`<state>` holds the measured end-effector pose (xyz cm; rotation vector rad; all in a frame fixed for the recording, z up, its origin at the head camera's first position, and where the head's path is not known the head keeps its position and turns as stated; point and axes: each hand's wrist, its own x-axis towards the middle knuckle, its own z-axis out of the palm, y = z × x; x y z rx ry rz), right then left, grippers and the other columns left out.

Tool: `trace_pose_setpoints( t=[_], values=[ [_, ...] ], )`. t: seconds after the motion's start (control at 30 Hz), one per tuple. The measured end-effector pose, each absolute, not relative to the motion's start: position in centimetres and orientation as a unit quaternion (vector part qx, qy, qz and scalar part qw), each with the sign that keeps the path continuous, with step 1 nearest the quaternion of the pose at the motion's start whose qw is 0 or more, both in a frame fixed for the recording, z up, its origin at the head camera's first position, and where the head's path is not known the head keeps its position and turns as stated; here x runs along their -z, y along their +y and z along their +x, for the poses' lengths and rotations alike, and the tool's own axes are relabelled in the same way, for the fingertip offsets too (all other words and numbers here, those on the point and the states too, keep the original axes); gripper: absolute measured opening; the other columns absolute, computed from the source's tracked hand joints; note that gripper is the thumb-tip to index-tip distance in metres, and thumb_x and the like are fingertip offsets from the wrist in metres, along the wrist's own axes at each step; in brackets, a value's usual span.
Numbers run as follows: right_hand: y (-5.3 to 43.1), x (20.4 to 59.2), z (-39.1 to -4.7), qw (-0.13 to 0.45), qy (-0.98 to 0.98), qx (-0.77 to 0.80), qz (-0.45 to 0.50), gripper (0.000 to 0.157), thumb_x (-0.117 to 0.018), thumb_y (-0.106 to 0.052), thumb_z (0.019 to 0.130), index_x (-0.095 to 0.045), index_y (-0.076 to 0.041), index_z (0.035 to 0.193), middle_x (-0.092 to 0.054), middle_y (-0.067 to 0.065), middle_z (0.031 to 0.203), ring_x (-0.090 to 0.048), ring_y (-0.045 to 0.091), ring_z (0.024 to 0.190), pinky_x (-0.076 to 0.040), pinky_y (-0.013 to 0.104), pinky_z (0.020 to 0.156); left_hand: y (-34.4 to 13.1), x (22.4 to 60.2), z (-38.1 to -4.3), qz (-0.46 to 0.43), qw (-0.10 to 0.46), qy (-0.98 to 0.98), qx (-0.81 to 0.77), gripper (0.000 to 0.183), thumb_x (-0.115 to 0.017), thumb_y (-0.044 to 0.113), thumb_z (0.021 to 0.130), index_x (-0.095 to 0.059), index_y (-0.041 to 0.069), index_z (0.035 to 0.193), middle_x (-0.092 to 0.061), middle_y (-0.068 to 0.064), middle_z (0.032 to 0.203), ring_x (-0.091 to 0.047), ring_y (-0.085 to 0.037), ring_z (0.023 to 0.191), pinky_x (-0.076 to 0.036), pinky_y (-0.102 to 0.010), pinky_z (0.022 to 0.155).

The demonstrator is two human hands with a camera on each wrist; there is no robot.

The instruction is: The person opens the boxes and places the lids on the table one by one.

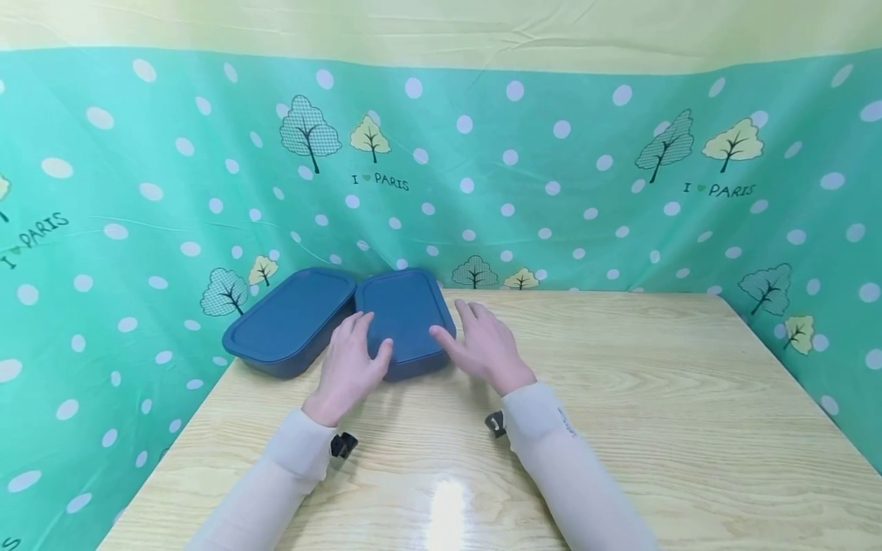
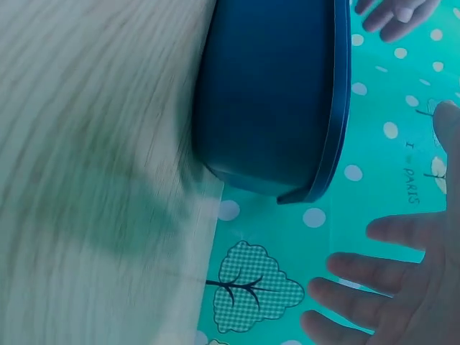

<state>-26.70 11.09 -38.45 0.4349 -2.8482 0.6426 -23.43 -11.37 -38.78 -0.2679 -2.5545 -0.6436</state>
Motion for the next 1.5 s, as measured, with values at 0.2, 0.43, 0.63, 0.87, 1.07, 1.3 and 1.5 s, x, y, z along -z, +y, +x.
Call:
trace_pose_setpoints(
  t=[0.2, 0.43, 0.63, 0.87, 1.07, 1.3, 1.5],
  values=[
    [10.5, 38.6, -27.4, 0.078, -0.957, -0.246, 0.134, 0.084, -0.026, -0.074, 0.079, -0.026, -0.017, 0.141, -0.032, 0.013, 0.141, -0.031, 0.032, 0.127, -0.031, 0.054, 0.097, -11.9, 39.0, -23.7, -0.067, 0.222, -0.934, 0.270, 0.054, -0.055, 0.029, 0.084, -0.045, -0.003, 0.126, -0.041, -0.021, 0.128, -0.040, -0.038, 0.114, -0.038, -0.049, 0.090],
    [10.0, 38.8, -28.2, 0.059, -0.953, -0.276, 0.111, 0.081, -0.035, -0.069, 0.081, -0.032, -0.013, 0.138, -0.037, 0.013, 0.137, -0.037, 0.032, 0.123, -0.032, 0.050, 0.098, -12.5, 39.2, -24.3, -0.037, 0.196, -0.934, 0.298, 0.052, -0.055, 0.027, 0.084, -0.046, -0.005, 0.124, -0.043, -0.021, 0.124, -0.043, -0.036, 0.110, -0.038, -0.047, 0.090],
    [9.8, 39.2, -28.8, 0.049, -0.944, -0.312, 0.094, 0.078, -0.039, -0.066, 0.082, -0.037, -0.009, 0.134, -0.043, 0.015, 0.132, -0.040, 0.031, 0.119, -0.034, 0.047, 0.097, -12.8, 39.3, -24.8, -0.018, 0.160, -0.933, 0.322, 0.054, -0.056, 0.027, 0.085, -0.043, -0.006, 0.126, -0.043, -0.021, 0.122, -0.044, -0.034, 0.111, -0.039, -0.045, 0.091],
    [9.3, 39.5, -29.2, 0.039, -0.934, -0.343, 0.092, 0.070, -0.047, -0.056, 0.085, -0.041, -0.003, 0.130, -0.049, 0.016, 0.125, -0.049, 0.031, 0.110, -0.042, 0.044, 0.090, -13.4, 39.2, -25.2, -0.012, 0.131, -0.931, 0.339, 0.054, -0.056, 0.025, 0.084, -0.042, -0.005, 0.126, -0.051, -0.021, 0.115, -0.046, -0.034, 0.107, -0.039, -0.045, 0.088],
    [9.2, 39.6, -29.1, 0.036, -0.926, -0.365, 0.092, 0.053, -0.051, -0.042, 0.088, -0.048, -0.002, 0.123, -0.056, 0.014, 0.115, -0.055, 0.027, 0.102, -0.046, 0.042, 0.085, -13.6, 39.4, -25.4, -0.006, 0.123, -0.930, 0.346, 0.056, -0.058, 0.024, 0.083, -0.041, 0.001, 0.130, -0.054, -0.019, 0.117, -0.048, -0.035, 0.108, -0.040, -0.047, 0.088],
    [9.0, 39.9, -28.9, 0.023, -0.919, -0.387, 0.072, 0.040, -0.053, -0.032, 0.089, -0.053, -0.003, 0.116, -0.059, 0.010, 0.107, -0.056, 0.023, 0.096, -0.045, 0.038, 0.084, -13.7, 39.7, -25.4, 0.019, 0.095, -0.930, 0.354, 0.043, -0.056, 0.028, 0.084, -0.050, 0.004, 0.120, -0.059, -0.015, 0.106, -0.055, -0.030, 0.100, -0.044, -0.043, 0.082],
    [9.0, 40.2, -29.0, 0.013, -0.916, -0.397, 0.054, 0.042, -0.052, -0.032, 0.089, -0.051, -0.002, 0.118, -0.058, 0.011, 0.106, -0.055, 0.023, 0.095, -0.045, 0.039, 0.084, -13.7, 39.9, -25.6, 0.024, 0.089, -0.929, 0.358, 0.033, -0.054, 0.029, 0.084, -0.054, 0.006, 0.108, -0.061, -0.012, 0.099, -0.057, -0.026, 0.093, -0.045, -0.040, 0.077]
  ],
)
